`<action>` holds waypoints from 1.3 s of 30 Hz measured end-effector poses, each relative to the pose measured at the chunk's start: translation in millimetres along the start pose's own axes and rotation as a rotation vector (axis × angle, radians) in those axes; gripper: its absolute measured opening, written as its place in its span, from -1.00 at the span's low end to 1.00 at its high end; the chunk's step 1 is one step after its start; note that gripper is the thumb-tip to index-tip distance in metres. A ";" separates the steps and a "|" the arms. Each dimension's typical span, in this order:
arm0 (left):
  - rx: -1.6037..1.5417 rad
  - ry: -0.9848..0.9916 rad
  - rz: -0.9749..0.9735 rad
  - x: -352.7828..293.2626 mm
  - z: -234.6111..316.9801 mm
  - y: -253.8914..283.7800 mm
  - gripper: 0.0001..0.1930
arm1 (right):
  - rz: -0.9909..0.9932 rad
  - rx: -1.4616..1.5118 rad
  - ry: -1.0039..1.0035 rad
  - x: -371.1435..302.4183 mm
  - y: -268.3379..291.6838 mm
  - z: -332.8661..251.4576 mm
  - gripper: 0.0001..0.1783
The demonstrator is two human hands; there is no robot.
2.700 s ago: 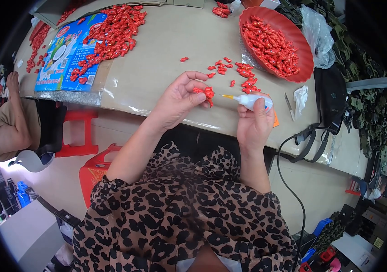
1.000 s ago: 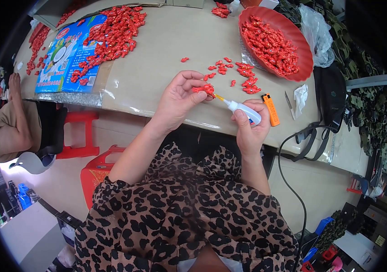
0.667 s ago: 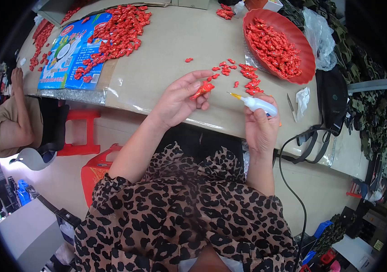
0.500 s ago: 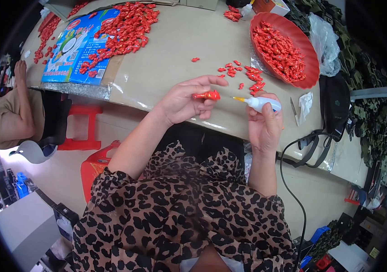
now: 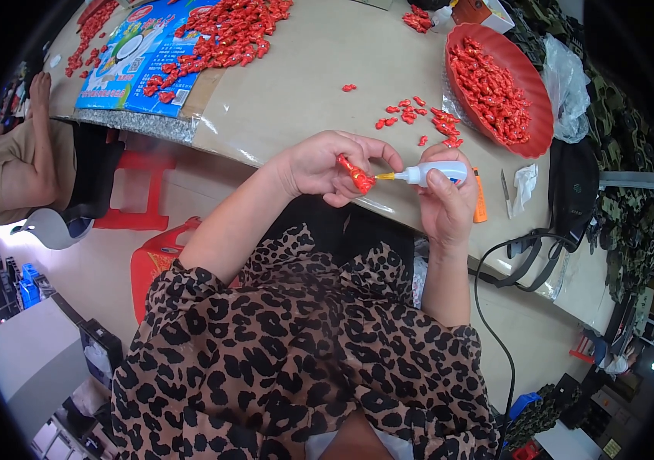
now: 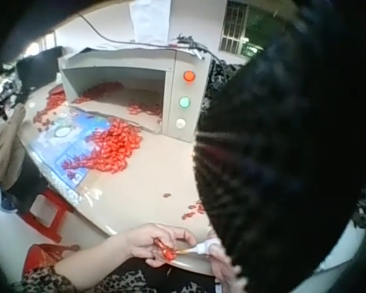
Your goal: The person assembles small red plastic figurines by applying glue from a squeeze bottle and joining parts together by hand, wiping the glue bottle tip with a cloth.
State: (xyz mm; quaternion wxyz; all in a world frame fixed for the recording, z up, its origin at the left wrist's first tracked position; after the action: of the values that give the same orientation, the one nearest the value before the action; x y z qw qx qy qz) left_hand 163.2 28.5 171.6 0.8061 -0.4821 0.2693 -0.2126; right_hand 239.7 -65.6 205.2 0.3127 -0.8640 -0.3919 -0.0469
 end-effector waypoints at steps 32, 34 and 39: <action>0.068 0.008 0.069 -3.4 0.3 -3.2 -0.61 | -0.025 -0.078 -0.017 1.6 -4.8 -1.7 -0.80; 0.065 0.009 0.051 -3.3 0.0 -2.9 -0.61 | -0.031 -0.076 0.003 2.1 -5.0 -1.5 -0.80; 0.060 0.004 0.022 -2.9 0.4 -2.3 -0.61 | -0.031 -0.083 -0.009 0.1 -3.5 -0.5 -0.80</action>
State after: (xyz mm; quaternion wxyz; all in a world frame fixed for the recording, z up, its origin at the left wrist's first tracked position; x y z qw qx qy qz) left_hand 161.0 29.6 174.5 0.8219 -0.4542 0.2699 -0.2128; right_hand 237.4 -64.0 207.4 0.2741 -0.8701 -0.4046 -0.0640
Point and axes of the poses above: each hand's wrist, its own x-axis towards the middle knuckle, its own y-axis out of the back of the hand, z = x × y, the point moved 6 cm from there along x, towards the middle knuckle, and after that the axes turned 14 degrees about y, right-handed, at the moved point
